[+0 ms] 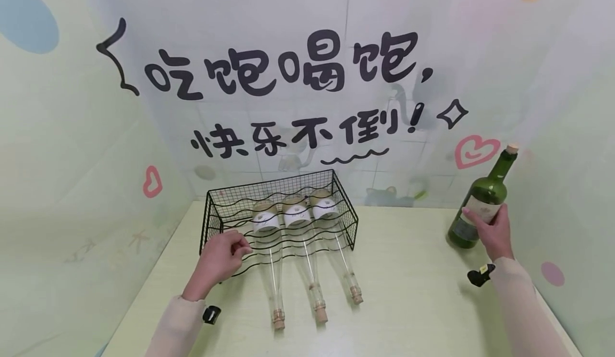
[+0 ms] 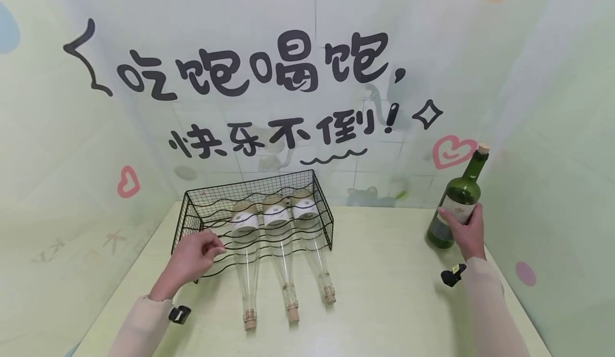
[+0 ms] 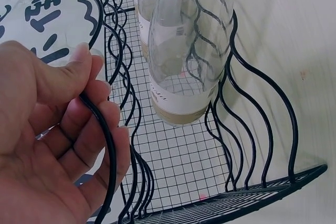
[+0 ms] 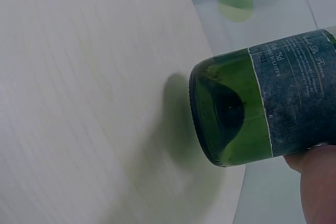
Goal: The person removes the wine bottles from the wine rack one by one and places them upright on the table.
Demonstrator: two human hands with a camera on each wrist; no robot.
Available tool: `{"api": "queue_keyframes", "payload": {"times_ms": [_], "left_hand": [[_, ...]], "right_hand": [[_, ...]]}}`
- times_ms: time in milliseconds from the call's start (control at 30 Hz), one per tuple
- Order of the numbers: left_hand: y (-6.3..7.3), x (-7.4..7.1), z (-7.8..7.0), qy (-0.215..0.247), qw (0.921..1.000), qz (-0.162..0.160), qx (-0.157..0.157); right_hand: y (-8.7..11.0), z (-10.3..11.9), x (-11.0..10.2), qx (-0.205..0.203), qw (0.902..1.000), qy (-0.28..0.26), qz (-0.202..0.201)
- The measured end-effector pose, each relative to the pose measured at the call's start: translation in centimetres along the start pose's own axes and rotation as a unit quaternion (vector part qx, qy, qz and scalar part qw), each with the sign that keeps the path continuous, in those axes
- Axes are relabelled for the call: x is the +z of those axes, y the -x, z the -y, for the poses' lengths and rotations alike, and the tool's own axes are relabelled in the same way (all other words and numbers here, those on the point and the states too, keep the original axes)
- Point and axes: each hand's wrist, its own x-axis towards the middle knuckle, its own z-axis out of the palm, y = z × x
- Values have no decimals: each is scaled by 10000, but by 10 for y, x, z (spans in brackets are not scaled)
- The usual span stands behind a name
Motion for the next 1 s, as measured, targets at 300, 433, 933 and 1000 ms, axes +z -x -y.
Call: {"api": "queue_keyframes", "payload": {"times_ms": [300, 433, 933, 1000], "left_hand": [[0, 0, 0, -15, 10000, -4, 13], [0, 0, 0, -31, 10000, 0, 16], [0, 2, 1, 35, 10000, -13, -11], [0, 2, 1, 34, 10000, -10, -24]], "right_hand": [[2, -6, 1, 64, 10000, -28, 1], [3, -10, 1, 74, 9999, -112, 44], [5, -18, 1, 37, 9999, -114, 41], [5, -19, 1, 21, 9999, -97, 66]]}}
